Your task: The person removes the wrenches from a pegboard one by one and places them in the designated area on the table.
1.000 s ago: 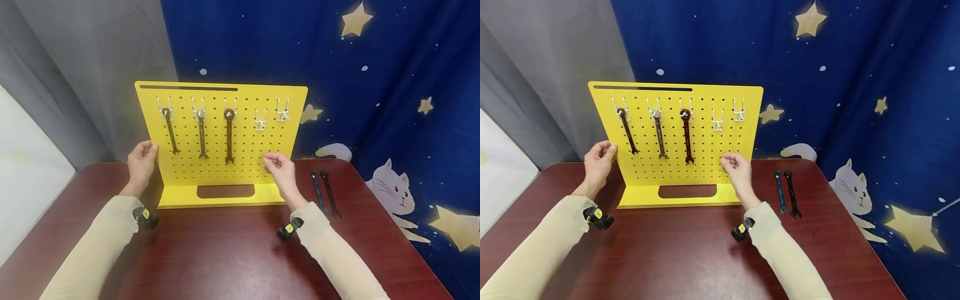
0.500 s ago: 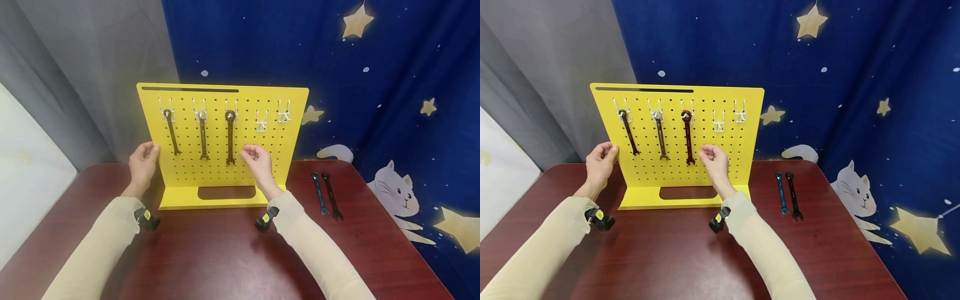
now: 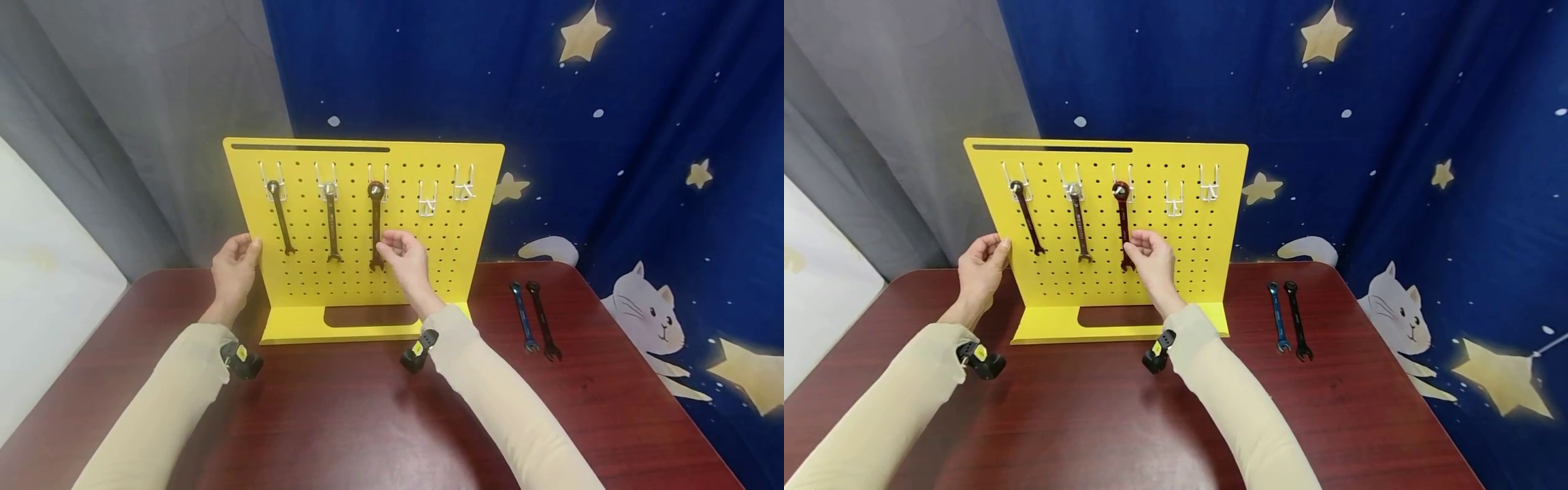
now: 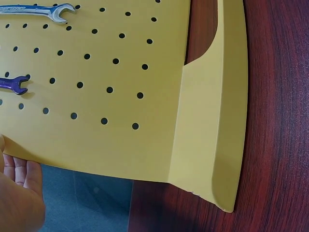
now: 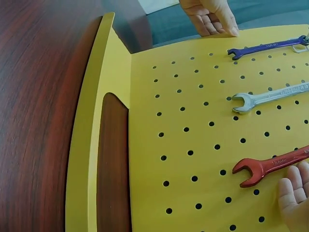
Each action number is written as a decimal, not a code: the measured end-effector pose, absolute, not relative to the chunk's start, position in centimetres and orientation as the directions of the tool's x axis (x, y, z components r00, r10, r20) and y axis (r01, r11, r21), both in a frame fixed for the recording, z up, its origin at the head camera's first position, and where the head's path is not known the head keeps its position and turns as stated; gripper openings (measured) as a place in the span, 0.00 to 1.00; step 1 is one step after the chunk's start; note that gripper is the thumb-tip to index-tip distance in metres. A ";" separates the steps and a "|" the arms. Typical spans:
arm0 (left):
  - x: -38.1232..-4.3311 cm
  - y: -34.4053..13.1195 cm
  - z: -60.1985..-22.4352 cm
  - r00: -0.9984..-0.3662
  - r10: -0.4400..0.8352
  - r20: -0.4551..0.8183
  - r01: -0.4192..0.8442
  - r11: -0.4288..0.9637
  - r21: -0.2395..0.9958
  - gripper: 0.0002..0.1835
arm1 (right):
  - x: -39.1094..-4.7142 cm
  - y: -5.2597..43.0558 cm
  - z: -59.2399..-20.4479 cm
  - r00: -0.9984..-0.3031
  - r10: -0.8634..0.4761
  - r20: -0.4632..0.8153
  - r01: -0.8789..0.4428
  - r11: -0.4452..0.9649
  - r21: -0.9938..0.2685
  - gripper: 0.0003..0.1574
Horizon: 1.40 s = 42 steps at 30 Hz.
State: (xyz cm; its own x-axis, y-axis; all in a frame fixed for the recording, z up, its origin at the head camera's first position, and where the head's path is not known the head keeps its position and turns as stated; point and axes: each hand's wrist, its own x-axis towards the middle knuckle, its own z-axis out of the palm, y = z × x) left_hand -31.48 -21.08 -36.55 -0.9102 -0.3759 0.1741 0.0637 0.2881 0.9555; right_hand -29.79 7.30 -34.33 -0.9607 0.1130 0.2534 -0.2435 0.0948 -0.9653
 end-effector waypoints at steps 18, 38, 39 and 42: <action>-31.2 -21.1 -36.4 -0.913 -0.372 0.164 0.039 0.322 0.946 0.26 | -29.9 6.3 -34.6 -0.954 0.139 0.265 -0.258 0.067 -0.964 0.12; -31.4 -20.9 -36.6 -0.905 -0.387 0.177 0.073 0.271 0.960 0.23 | -28.7 7.0 -34.1 -0.957 0.064 0.281 -0.277 0.071 -0.958 0.12; -31.4 -20.9 -36.6 -0.906 -0.386 0.174 0.068 0.273 0.960 0.23 | -28.7 7.0 -34.1 -0.957 0.063 0.282 -0.278 0.072 -0.958 0.12; -31.4 -21.0 -36.6 -0.909 -0.381 0.166 0.055 0.286 0.957 0.24 | -28.6 7.1 -34.1 -0.956 0.060 0.288 -0.284 0.076 -0.956 0.12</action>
